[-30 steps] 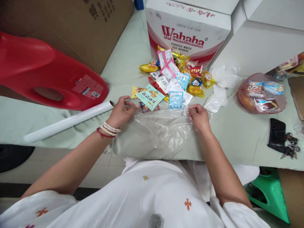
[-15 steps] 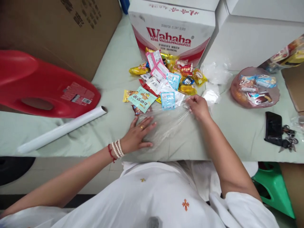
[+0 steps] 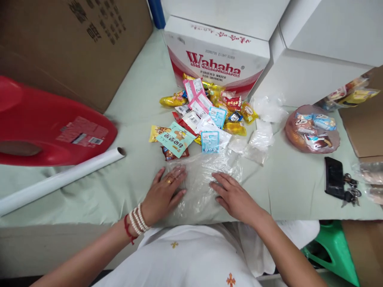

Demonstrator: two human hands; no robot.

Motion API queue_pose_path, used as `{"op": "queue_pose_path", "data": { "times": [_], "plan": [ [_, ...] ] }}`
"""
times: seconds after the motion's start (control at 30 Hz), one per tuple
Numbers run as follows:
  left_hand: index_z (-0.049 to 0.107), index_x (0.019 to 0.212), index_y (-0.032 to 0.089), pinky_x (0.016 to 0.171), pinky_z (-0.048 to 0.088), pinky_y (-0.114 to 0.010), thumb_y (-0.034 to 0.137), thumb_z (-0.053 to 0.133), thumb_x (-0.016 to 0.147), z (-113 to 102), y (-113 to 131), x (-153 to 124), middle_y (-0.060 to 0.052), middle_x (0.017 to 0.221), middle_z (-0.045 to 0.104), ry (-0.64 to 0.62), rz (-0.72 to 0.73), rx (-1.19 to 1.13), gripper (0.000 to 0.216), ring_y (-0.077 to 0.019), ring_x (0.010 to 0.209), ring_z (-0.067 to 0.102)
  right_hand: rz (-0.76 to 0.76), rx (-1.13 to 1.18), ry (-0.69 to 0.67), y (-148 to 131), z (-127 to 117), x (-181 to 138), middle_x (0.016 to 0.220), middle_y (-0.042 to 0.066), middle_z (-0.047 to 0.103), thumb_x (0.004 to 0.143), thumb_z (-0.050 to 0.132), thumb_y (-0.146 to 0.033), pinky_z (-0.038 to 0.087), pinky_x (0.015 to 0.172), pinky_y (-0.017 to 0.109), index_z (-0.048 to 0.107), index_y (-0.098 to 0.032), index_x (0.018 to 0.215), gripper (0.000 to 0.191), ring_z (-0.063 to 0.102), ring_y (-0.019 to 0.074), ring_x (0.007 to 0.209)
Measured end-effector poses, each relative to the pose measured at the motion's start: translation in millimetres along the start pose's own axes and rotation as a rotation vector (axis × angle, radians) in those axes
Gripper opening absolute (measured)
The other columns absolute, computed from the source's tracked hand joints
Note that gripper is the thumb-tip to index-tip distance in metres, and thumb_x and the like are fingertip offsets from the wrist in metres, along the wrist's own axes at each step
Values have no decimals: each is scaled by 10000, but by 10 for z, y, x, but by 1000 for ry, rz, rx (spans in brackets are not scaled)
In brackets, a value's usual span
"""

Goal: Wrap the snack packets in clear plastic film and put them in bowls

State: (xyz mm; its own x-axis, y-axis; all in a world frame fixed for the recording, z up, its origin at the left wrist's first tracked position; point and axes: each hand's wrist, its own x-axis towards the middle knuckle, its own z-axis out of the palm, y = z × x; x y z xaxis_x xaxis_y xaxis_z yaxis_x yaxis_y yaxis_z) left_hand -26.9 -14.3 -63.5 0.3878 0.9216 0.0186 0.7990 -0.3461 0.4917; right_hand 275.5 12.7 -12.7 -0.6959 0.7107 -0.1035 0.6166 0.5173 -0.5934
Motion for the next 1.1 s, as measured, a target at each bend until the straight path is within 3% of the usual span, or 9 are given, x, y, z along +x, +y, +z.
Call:
{"op": "queue_pose_path", "data": {
  "times": [0.1, 0.2, 0.27, 0.4, 0.5, 0.6, 0.73, 0.9, 1.1],
  "plan": [
    [571, 1482, 214, 1287, 184, -632, 306, 531, 988, 2, 1, -85, -146, 1624, 474, 15, 27, 36, 504, -332, 1514, 439, 82, 224, -41, 142, -463, -8, 1383, 88, 687, 985, 641, -318, 562, 1070, 473, 744, -315, 1257, 291, 653, 283, 1279],
    [650, 1383, 226, 1287, 177, -632, 275, 546, 953, -29, 6, -139, -135, 1633, 465, 33, 41, 10, 445, -337, 1532, 411, 284, 203, 314, 352, -1023, 467, 1032, 58, 781, 958, 674, -381, 602, 877, 398, 796, -299, 1027, 162, 735, 254, 957],
    [660, 1351, 220, 1295, 142, -630, 270, 524, 959, -50, 12, -142, -136, 1608, 501, 23, 48, -23, 418, -319, 1511, 447, 323, 89, 477, 512, -1245, 1008, 955, 56, 760, 942, 684, -381, 576, 851, 380, 782, -271, 957, 148, 709, 250, 919],
    [542, 1480, 177, 1303, 138, -598, 299, 468, 1012, -51, 14, -115, -162, 1554, 560, 20, 32, -36, 489, -283, 1473, 501, 228, -84, 533, 729, -1206, 2120, 1086, 104, 723, 964, 629, -424, 483, 1036, 494, 736, -218, 1050, 248, 636, 311, 1103],
    [502, 1526, 200, 1310, 144, -570, 321, 474, 1029, -24, 13, -111, -146, 1548, 570, 38, 14, -24, 512, -270, 1477, 498, 240, -219, 507, 818, -1008, 2577, 1207, 174, 671, 898, 698, -523, 379, 1116, 616, 686, -159, 1172, 455, 520, 398, 1270],
    [533, 1513, 230, 1303, 186, -573, 332, 512, 1013, -6, 22, -118, -129, 1607, 503, 43, -12, -3, 511, -288, 1513, 449, 269, -241, 498, 925, -941, 2645, 1132, 178, 674, 829, 771, -502, 372, 1111, 642, 694, -148, 1073, 437, 522, 410, 1236],
    [576, 1483, 208, 1287, 235, -589, 346, 542, 984, -13, 36, -118, -142, 1651, 434, 52, -27, 0, 519, -321, 1542, 399, 282, -15, 554, 1063, -1061, 2448, 907, 94, 680, 738, 839, -390, 504, 986, 523, 691, -174, 881, 298, 613, 319, 1022],
    [584, 1475, 224, 1296, 199, -607, 319, 534, 982, -27, 31, -119, -129, 1635, 461, 40, -1, -22, 505, -311, 1517, 438, 292, 389, 676, 1202, -1192, 2060, 868, 39, 725, 779, 779, -426, 564, 716, 373, 720, -190, 973, 311, 653, 219, 788],
    [585, 1463, 208, 1299, 187, -595, 340, 499, 1009, -13, 21, -121, -119, 1639, 457, 37, 9, -9, 481, -294, 1518, 439, 325, 292, 869, 1327, -1345, 1940, 1002, 86, 746, 893, 677, -540, 591, 728, 407, 689, -218, 1105, 386, 714, 237, 854]
  ]
}}
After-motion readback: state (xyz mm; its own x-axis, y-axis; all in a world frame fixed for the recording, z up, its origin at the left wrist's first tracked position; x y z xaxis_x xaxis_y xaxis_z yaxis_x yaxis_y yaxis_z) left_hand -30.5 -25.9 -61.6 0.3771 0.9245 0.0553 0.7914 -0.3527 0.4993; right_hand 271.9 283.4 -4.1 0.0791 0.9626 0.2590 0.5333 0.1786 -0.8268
